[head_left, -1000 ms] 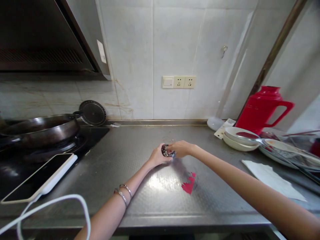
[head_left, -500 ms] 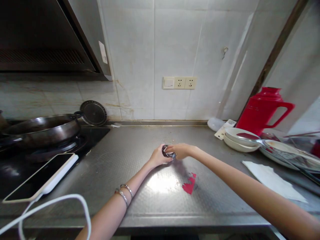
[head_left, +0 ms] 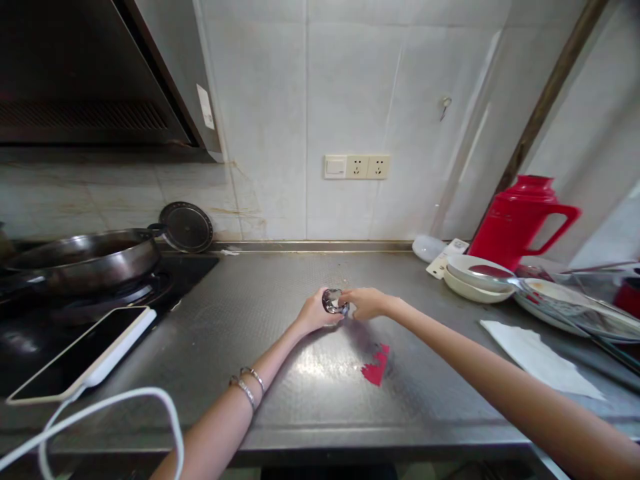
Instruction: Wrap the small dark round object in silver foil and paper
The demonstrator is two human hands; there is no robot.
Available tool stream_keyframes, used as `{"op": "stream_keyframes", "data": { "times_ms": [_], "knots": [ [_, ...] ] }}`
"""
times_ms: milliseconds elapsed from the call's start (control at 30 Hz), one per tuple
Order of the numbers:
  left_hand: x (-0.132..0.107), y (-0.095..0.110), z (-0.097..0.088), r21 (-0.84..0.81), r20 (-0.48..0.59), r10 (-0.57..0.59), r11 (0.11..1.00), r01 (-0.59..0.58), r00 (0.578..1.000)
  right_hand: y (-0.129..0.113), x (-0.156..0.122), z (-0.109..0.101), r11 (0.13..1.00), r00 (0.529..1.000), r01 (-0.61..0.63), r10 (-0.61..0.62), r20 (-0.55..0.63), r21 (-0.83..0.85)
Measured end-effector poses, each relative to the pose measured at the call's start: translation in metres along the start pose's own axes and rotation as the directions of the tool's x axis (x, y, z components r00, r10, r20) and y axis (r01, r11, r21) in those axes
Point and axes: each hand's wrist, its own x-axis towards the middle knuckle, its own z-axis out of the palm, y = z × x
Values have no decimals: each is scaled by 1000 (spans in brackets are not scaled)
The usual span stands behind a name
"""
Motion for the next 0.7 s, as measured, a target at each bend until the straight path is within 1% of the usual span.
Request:
{"op": "stream_keyframes", "data": {
  "times_ms": [100,167,200,233,300,333,367,400,500,567,600,633,700],
  "knots": [
    [0,0,0,-13,5,6,1000,-5,1000,-2,0,1,987,998,53,-50,-26,152],
    [0,1,0,-29,10,7,1000,-7,1000,-7,3,3,947,999,31,-26,-20,318],
    [-1,2,0,-36,14,6,999,-5,1000,-11,5,5,904,1000,-11,12,0,428],
    [-1,4,-1,-40,17,3,999,-2,1000,-16,6,6,834,997,-74,68,30,547],
    [-2,7,-2,-39,23,-2,999,3,1000,-25,10,10,650,980,-186,179,90,736],
    [-2,9,-3,-34,26,-3,999,4,1000,-29,12,11,572,969,-216,227,101,792],
    [-2,10,-3,-27,25,-5,1000,5,1000,-33,13,12,530,963,-223,252,99,818],
    [-2,10,-3,-20,23,-5,1000,5,1000,-35,14,13,509,959,-222,269,91,832],
    [-2,9,-4,-4,16,-4,1000,4,1000,-36,14,10,538,962,-214,262,80,815],
    [-1,7,-3,-7,24,-5,1000,5,1000,-33,12,6,569,962,-232,253,101,789],
    [-1,5,-3,-17,31,2,1000,-1,1000,-30,11,3,599,962,-242,248,111,763],
    [-1,4,-2,-28,36,10,1000,-8,999,-28,10,0,671,966,-240,235,106,701],
    [0,1,-1,-46,31,23,999,-22,999,-25,9,-6,859,980,-196,190,60,473]
  ]
}}
